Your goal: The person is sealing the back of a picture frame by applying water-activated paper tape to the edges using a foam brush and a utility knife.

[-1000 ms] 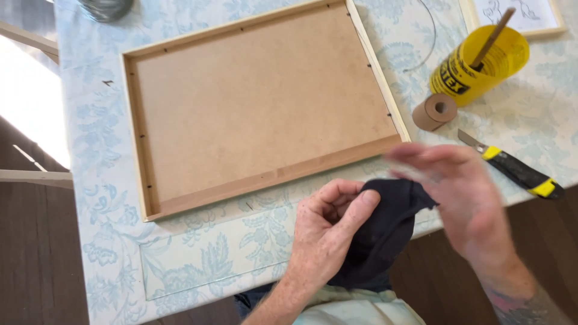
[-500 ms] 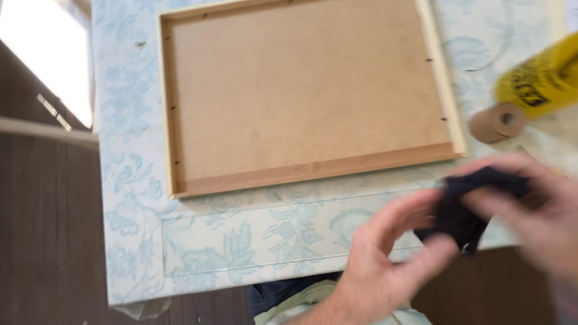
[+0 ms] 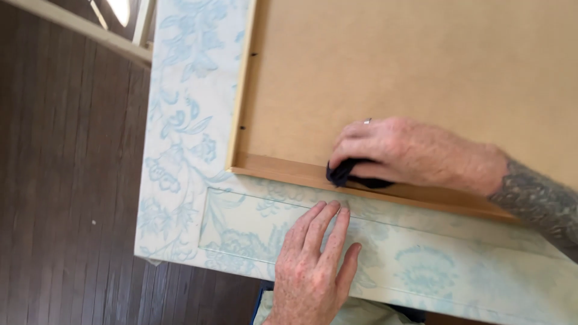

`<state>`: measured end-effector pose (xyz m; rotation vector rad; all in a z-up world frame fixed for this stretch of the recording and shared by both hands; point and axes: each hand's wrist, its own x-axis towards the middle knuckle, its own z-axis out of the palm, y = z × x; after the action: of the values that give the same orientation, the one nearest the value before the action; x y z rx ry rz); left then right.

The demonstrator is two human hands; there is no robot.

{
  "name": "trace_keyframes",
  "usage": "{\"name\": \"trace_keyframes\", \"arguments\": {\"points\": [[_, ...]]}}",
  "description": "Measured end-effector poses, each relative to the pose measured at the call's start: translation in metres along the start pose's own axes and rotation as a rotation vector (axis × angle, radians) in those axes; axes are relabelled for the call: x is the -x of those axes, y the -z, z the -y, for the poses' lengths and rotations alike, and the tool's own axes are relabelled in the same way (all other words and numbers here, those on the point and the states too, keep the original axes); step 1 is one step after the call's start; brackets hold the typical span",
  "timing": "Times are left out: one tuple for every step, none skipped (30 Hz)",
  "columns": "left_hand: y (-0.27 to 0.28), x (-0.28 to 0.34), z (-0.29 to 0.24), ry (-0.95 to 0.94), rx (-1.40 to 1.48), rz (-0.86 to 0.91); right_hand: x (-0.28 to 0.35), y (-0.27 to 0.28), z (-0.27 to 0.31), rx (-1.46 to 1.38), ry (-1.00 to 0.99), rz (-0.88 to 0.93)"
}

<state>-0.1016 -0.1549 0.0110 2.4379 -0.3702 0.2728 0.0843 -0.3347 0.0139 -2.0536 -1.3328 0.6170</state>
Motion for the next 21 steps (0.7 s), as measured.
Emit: {"name": "trace_keyframes", "arguments": {"points": [[-0.001,-0.001,0.005,0.014,-0.031,-0.002,-0.005,-0.008,-0.004,0.059,0.058,-0.015],[-0.001,-0.001,0.009,0.028,-0.062,-0.004,-0.01,-0.016,-0.008,0.118,0.116,-0.031],[-0.002,-0.002,0.014,0.043,-0.062,-0.006,-0.007,-0.017,-0.005,0.111,0.122,-0.018],[-0.002,-0.002,0.019,0.051,-0.079,0.009,-0.004,-0.018,-0.003,0.175,0.172,-0.082],[-0.002,-0.002,0.024,0.056,-0.098,0.024,-0.001,-0.018,0.0,0.237,0.221,-0.15],[-0.001,-0.003,0.027,0.07,-0.098,0.024,0.004,-0.019,0.0,0.229,0.227,-0.14],[-0.001,-0.004,0.031,0.069,-0.103,0.034,0.009,-0.019,0.0,0.284,0.25,-0.117],[-0.001,-0.005,0.033,0.068,-0.108,0.044,0.015,-0.019,0.001,0.338,0.273,-0.095],[-0.001,-0.004,0.036,0.077,-0.103,0.048,0.017,-0.019,0.0,0.331,0.272,-0.087],[-0.001,-0.003,0.037,0.063,-0.134,0.035,0.019,-0.02,-0.001,0.295,0.228,-0.106],[-0.002,-0.003,0.039,0.046,-0.165,0.022,0.021,-0.019,-0.002,0.261,0.185,-0.126],[-0.002,-0.002,0.04,0.054,-0.16,0.025,0.017,-0.02,-0.002,0.256,0.183,-0.119],[-0.002,-0.002,0.041,0.048,-0.156,0.032,0.012,-0.021,-0.003,0.237,0.2,-0.124],[-0.002,-0.001,0.042,0.043,-0.151,0.039,0.007,-0.022,-0.003,0.218,0.217,-0.129],[-0.005,0.002,0.042,0.053,-0.153,0.041,-0.001,-0.024,-0.005,0.211,0.223,-0.124],[-0.007,0.004,0.042,0.039,-0.162,0.063,-0.01,-0.027,-0.005,0.211,0.251,-0.106],[-0.009,0.007,0.043,0.023,-0.174,0.084,-0.019,-0.029,-0.006,0.212,0.28,-0.093],[-0.008,0.006,0.043,0.03,-0.179,0.086,-0.032,-0.03,-0.007,0.207,0.287,-0.091],[-0.007,0.005,0.043,0.035,-0.179,0.073,-0.045,-0.031,-0.008,0.235,0.317,-0.073],[-0.005,0.004,0.042,0.04,-0.179,0.059,-0.057,-0.031,-0.008,0.263,0.348,-0.056],[-0.005,0.004,0.042,0.046,-0.182,0.059,-0.068,-0.033,-0.008,0.259,0.354,-0.054]]}}
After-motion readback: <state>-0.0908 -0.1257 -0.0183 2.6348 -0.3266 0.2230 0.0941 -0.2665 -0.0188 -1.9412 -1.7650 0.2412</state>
